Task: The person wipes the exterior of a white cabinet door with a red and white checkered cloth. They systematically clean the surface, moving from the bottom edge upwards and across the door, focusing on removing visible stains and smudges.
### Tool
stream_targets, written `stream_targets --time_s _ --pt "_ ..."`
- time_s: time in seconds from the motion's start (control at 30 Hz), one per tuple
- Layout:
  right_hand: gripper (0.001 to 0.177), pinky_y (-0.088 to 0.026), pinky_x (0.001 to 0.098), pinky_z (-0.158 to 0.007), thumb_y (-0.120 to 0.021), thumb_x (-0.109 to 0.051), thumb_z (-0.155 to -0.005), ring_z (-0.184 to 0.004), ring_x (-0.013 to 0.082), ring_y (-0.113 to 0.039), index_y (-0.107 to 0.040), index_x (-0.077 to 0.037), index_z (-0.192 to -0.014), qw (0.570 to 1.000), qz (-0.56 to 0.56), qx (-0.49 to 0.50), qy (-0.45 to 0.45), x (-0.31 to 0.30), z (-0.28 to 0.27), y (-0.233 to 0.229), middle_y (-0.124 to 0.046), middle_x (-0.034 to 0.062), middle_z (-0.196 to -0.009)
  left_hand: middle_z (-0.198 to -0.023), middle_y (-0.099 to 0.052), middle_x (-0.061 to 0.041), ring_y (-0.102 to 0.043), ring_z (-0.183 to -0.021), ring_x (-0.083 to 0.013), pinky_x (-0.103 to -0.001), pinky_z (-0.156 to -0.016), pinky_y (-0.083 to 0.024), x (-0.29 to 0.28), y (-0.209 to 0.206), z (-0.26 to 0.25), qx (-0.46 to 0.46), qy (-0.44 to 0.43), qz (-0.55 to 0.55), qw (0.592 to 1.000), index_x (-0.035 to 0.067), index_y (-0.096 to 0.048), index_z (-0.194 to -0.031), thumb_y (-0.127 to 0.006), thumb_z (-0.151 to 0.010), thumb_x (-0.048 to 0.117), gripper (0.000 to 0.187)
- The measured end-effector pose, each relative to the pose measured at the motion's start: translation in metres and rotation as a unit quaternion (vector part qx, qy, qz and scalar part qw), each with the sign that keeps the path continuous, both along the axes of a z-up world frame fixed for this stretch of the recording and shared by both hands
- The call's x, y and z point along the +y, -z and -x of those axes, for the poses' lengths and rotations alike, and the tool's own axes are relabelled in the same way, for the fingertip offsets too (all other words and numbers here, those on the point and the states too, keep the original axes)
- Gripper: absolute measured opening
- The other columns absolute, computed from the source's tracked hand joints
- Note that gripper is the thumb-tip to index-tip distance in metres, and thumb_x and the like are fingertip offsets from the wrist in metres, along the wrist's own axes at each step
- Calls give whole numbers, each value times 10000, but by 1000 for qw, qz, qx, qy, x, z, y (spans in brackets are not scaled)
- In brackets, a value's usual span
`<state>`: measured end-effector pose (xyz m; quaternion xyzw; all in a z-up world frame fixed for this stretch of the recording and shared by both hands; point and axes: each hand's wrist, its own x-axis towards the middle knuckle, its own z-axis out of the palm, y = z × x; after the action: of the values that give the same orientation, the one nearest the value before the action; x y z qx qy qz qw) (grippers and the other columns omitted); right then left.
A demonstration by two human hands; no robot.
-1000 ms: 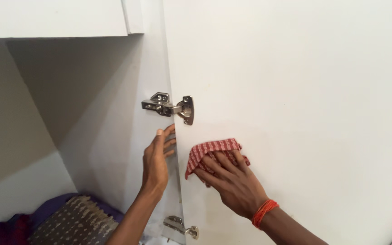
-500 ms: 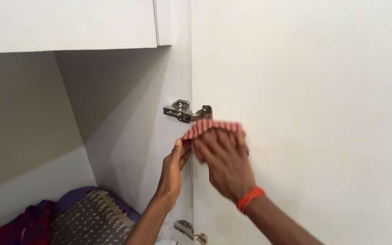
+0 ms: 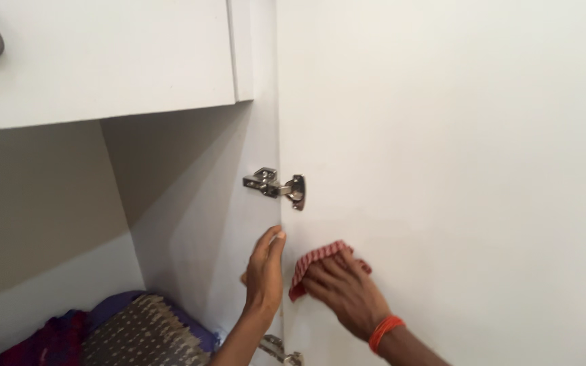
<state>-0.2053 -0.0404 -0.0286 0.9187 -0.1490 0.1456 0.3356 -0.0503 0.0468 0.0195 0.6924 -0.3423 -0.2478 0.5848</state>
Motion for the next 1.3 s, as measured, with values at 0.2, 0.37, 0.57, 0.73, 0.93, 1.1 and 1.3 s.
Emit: stream_targets --time_s 0.2,0.37,0.57,0.73,0.93,1.1,1.3 --pt "736 -134 543 -1193 -593 10 -700 -1385 274 -418 -522 -203 -1400 979 97 -181 -15 -3 33 -83 -520 70 -1446 -1428 -612 -40 -553 -1316 -192 -434 -1146 -286 1 -25 42 -294 -13 207 933 128 -609 -1344 -654 -881 182 469" --pt "603 -186 549 -1191 -599 -48 -816 -1364 283 -437 -530 -136 -1408 963 5 -267 34 -2 57 -91 -537 82 -1414 -1418 -561 -117 -519 -1297 -242 -442 -1070 -290 -22 -45 70 -356 57 254 898 61 -555 -1405 -757 -720 129 717" --pt "520 -193 580 -1158 -599 -170 -857 -1326 321 -428 -540 -122 -1371 975 -12 -217 43 3 89 -29 -535 104 -1408 -1261 -643 -127 -583 -1163 -259 -474 -1009 -325 -16 -16 88 -553 89 158 813 -6 -586 -1307 -874 -661 219 742" --pt "522 -229 496 -1178 -596 -225 -903 -1367 336 -431 -523 -24 -1379 976 24 -214 14 -4 105 -59 -516 157 -1448 -1175 -697 -64 -620 -1020 -233 -470 -968 -339 -27 -41 94 -594 72 185 779 47 -655 -1261 -824 -713 119 579" --pt "571 -233 492 -1213 -623 -178 -906 -1424 371 -398 -503 -4 -1436 940 105 -325 11 -7 103 -175 -516 175 -1478 -1254 -706 -38 -599 -1117 -235 -465 -976 -339 -51 -138 117 -535 -58 362 762 74 -690 -1242 -734 -813 79 432" --pt "619 -196 557 -1227 -662 -141 -910 -1460 357 -373 -484 -53 -1496 920 137 -367 11 -13 116 -210 -481 167 -1535 -1288 -705 -4 -564 -1198 -227 -465 -1011 -317 -72 -175 150 -460 -86 422 776 117 -693 -1259 -708 -838 85 422" --pt "626 -184 589 -1195 -672 -174 -829 -1397 364 -373 -497 -87 -1424 928 83 -363 -8 -21 133 -149 -479 150 -1456 -1254 -717 -8 -575 -1137 -214 -443 -979 -312 -70 -109 154 -412 -34 401 817 124 -723 -1220 -774 -771 138 452"
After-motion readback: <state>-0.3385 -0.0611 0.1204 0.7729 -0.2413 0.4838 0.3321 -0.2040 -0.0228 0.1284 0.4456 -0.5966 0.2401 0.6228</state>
